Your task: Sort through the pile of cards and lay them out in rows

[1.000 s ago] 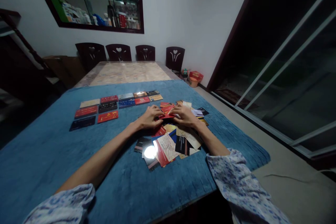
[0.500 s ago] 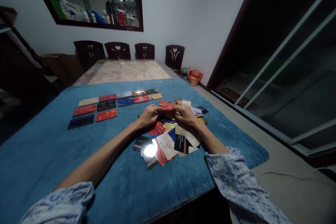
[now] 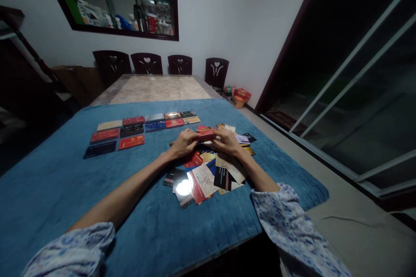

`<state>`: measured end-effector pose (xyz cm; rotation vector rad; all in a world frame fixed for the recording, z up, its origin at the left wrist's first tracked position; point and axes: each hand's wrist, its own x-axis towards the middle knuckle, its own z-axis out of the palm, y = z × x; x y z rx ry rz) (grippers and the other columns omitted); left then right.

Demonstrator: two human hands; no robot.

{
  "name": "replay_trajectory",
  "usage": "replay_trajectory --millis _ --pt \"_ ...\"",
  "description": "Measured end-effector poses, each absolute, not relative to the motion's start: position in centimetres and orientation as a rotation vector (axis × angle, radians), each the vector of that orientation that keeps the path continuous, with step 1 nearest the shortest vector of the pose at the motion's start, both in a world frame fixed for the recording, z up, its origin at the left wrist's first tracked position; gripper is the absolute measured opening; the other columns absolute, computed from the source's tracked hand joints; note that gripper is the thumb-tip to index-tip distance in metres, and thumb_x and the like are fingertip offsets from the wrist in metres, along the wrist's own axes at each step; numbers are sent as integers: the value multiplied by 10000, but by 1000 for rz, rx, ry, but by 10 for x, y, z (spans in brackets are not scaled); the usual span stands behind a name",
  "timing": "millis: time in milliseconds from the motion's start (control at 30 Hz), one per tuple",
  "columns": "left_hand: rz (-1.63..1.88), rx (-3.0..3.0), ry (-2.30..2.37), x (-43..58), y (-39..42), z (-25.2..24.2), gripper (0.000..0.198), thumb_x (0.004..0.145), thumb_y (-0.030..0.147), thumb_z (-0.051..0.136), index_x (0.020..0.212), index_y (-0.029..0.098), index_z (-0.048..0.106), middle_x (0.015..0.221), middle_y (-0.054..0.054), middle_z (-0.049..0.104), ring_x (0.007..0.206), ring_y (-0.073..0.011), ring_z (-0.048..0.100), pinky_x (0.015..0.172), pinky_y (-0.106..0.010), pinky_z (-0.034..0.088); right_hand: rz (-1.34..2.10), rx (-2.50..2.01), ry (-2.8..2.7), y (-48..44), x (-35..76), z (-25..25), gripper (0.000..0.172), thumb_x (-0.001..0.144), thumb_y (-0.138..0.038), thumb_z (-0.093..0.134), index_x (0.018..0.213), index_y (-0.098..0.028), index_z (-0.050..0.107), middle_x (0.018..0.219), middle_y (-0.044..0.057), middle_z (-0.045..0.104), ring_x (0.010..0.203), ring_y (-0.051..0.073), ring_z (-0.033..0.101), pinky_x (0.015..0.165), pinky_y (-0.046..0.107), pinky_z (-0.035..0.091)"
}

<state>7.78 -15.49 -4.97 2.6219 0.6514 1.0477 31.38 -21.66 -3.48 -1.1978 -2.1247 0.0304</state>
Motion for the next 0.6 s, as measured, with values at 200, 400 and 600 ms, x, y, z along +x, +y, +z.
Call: replay_trajectory --millis 200,400,600 --pt "1103 2687 642 80 -157 -44 220 875 146 606 1021 148 771 918 -90 702 891 -213 576 819 -358 496 -87 -1131 -2071 -218 308 -33 133 917 -224 575 809 -212 651 809 67 660 810 227 534 798 363 424" --pt "1144 2619 661 80 -159 -39 222 864 138 629 1030 184 768 832 -43 685 841 -198 551 817 -355 482 -79 -1106 -2024 -219 306 -33 117 934 -241 581 938 -216 696 883 87 693 863 246 564 828 388 442" --pt "1294 2430 678 82 -157 -46 243 792 59 631 965 181 751 845 -26 709 855 -184 597 782 -308 516 11 -1118 -2026 -216 306 -37 113 919 -242 604 942 -211 710 896 77 716 836 232 573 811 372 446"
